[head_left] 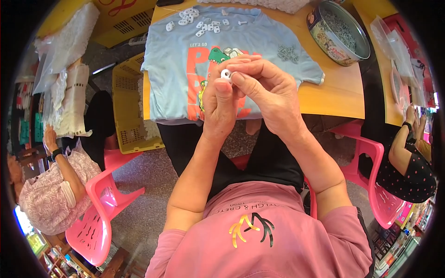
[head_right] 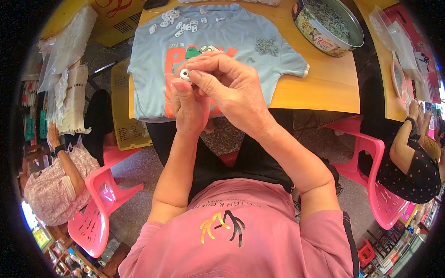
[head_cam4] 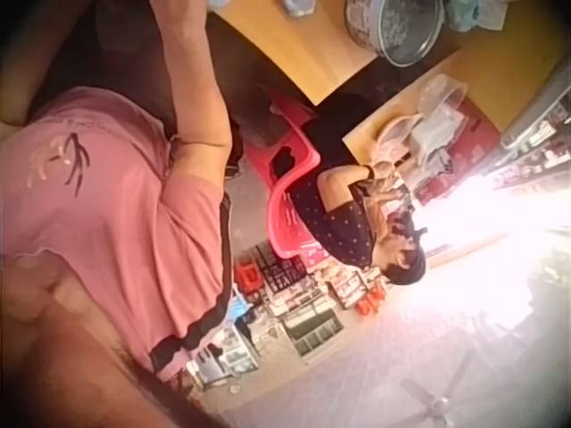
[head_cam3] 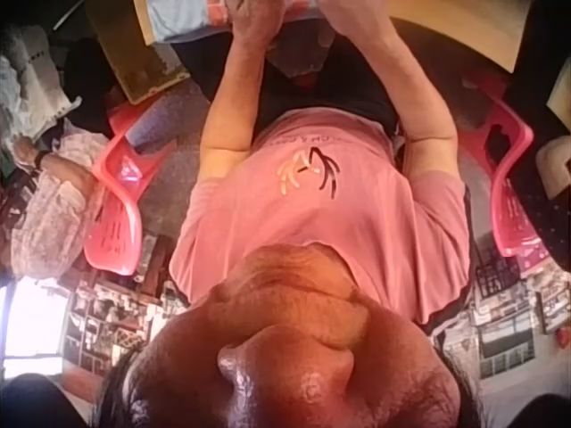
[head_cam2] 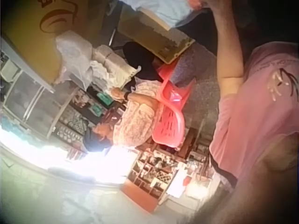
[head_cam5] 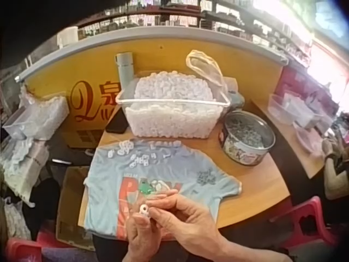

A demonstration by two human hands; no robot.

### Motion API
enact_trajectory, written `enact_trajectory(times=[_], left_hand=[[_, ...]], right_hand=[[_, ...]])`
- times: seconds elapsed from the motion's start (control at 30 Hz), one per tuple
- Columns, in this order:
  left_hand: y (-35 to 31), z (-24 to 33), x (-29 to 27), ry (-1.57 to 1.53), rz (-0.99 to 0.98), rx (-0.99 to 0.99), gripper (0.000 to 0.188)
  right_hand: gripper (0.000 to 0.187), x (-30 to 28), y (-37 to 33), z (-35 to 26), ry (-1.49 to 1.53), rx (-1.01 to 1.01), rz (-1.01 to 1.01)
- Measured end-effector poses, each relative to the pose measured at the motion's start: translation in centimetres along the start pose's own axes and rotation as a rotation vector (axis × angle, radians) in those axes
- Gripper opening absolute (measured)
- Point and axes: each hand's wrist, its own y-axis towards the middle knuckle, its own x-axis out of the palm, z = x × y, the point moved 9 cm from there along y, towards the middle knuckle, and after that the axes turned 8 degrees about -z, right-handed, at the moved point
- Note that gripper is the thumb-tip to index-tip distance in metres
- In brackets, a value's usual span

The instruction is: Attaching small white plastic snaps or buttons to a light blue t-shirt at a workstation.

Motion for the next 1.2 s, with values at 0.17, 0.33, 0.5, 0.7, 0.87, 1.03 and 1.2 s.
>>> enact_trajectory(times=[0.17, 0.33, 0.5, 0.7, 0.87, 1.03, 1.2], left_hand=[[-0.3, -0.1, -0.1, -0.010, -0.007, 0.019, 0.055], [-0.2, -0.4, 0.0, 0.023, -0.042, 0.038, 0.048], [-0.2, 0.0, -0.1, 0.053, -0.017, 0.079, 0.043], [0.4, 0.2, -0.4, -0.078, 0.055, 0.019, 0.055], [0.2, -1.3, -1.9, -0.328, 0.294, -0.081, 0.068], [0.5, -1.2, -1.6, -0.277, 0.257, -0.041, 0.048], [0.3, -2.1, -1.5, -0.229, 0.231, -0.118, 0.037]], right_hand=[[0.015, 0.1, -0.2, 0.2, 0.040, -0.014, -0.020], [0.013, -0.6, -0.4, 1.0, 0.127, 0.055, -0.031], [0.013, -0.1, -0.1, 0.7, 0.035, 0.018, -0.032], [0.015, 0.1, 2.2, 0.0, -0.037, 0.074, -0.079], [0.019, 2.7, 7.0, -3.6, -0.398, -0.009, -0.106], [0.025, 10.9, 11.2, -4.4, -0.183, -0.064, -0.540], [0.028, 6.8, 17.1, -3.0, -0.470, 0.121, -0.446]])
